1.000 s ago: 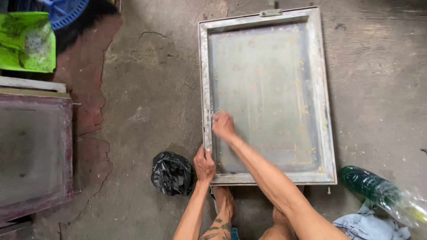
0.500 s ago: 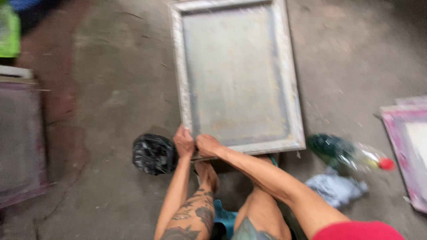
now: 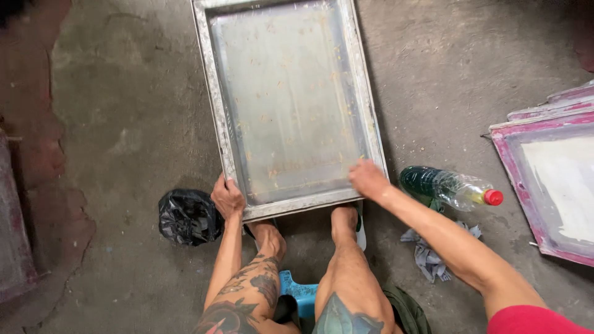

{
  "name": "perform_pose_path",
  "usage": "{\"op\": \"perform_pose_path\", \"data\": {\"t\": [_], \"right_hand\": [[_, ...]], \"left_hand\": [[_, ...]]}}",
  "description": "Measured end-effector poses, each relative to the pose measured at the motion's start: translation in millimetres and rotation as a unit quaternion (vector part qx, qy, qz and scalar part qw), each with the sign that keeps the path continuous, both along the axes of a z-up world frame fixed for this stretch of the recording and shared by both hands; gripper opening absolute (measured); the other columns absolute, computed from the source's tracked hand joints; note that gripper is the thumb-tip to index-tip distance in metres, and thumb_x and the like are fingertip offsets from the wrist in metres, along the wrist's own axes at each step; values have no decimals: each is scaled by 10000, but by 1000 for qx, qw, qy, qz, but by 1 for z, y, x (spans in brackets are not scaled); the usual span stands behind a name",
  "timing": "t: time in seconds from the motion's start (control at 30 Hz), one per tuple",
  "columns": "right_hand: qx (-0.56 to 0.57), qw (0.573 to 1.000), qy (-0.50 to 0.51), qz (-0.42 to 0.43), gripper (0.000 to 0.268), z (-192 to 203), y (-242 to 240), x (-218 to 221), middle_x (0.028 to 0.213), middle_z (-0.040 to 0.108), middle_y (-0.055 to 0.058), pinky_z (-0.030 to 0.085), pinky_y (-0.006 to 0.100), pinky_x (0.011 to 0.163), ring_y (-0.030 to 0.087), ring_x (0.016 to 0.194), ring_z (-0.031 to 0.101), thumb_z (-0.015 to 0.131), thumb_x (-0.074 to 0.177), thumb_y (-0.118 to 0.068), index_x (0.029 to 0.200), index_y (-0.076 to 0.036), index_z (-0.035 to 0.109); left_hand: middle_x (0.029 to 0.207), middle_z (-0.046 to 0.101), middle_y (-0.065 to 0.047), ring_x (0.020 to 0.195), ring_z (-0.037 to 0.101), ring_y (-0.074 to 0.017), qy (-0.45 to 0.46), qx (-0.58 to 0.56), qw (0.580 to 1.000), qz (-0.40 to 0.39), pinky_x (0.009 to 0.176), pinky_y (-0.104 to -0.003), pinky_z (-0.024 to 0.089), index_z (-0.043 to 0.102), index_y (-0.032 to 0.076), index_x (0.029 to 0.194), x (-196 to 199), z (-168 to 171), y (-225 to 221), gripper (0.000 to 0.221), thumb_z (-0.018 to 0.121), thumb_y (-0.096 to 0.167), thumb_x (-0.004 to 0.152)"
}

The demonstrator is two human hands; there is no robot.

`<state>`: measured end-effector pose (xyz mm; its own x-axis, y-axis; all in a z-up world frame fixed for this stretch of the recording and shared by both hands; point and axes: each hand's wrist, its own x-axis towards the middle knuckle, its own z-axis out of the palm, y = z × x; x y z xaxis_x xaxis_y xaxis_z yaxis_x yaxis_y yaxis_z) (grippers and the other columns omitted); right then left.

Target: Cleaning a screen printing frame by scrubbing it with solvent and a cloth, then peeling off old tape from the frame edges.

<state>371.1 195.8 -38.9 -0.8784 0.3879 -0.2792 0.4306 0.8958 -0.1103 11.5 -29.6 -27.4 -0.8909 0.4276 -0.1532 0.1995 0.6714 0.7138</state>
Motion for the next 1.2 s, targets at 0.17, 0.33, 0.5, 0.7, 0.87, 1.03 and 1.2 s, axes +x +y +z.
{"op": "perform_pose_path", "data": {"t": [0.17,0.33,0.5,0.7,0.87,1.03,1.2], "right_hand": [[-277,847,207,-402,358,40,54,55,997,733,75,573,320,883,200,951,642,730,747,-22,1084,-135,765],[-568,386,473,-553,359,79,29,78,1162,745,129,604,348,911,206,1008,716,696,882,97,1200,-64,734],[-603,369,451,-545,270,56,-4,35,975,731,38,635,307,747,143,848,699,763,843,39,1077,-96,754],[-630,537,311,-467,205,65,-58,-119,846,714,68,616,238,590,114,674,657,809,845,-28,1042,-9,756],[-680,569,227,-403,231,112,-99,-196,887,717,127,670,404,634,202,756,705,844,853,-71,1046,12,748],[-696,630,102,-329,347,167,-114,-189,1259,708,188,613,524,863,327,1120,683,688,1004,-239,1251,3,708],[-597,666,178,-410,348,117,-93,-105,1215,696,278,599,514,862,405,1036,711,687,1026,-218,1249,49,697]], "left_hand": [[1280,589,-261,1166,594,-484,32,-44,997,-53,981,-595,455,499,36,1495,0,31,8,622,504,297,930],[1140,501,-153,1079,570,-420,165,-107,961,-196,881,-579,442,447,52,1499,-16,74,39,701,654,217,850],[1057,732,-135,1006,727,-334,-108,-94,905,-402,842,-426,566,676,132,1322,-19,154,73,430,693,376,968],[1251,694,-235,1199,652,-394,-284,137,882,-350,1031,-462,505,603,130,1450,51,124,39,842,936,153,677],[1098,711,-101,889,709,-174,-278,313,903,-98,800,-324,620,662,99,1335,50,78,-30,684,946,64,715],[920,721,-104,798,747,-195,-156,210,963,70,679,-313,639,787,156,1109,47,73,-96,442,885,116,680],[938,622,-26,892,653,-254,297,-122,945,69,795,-409,526,686,192,1048,-17,64,-129,307,699,188,742]]}}
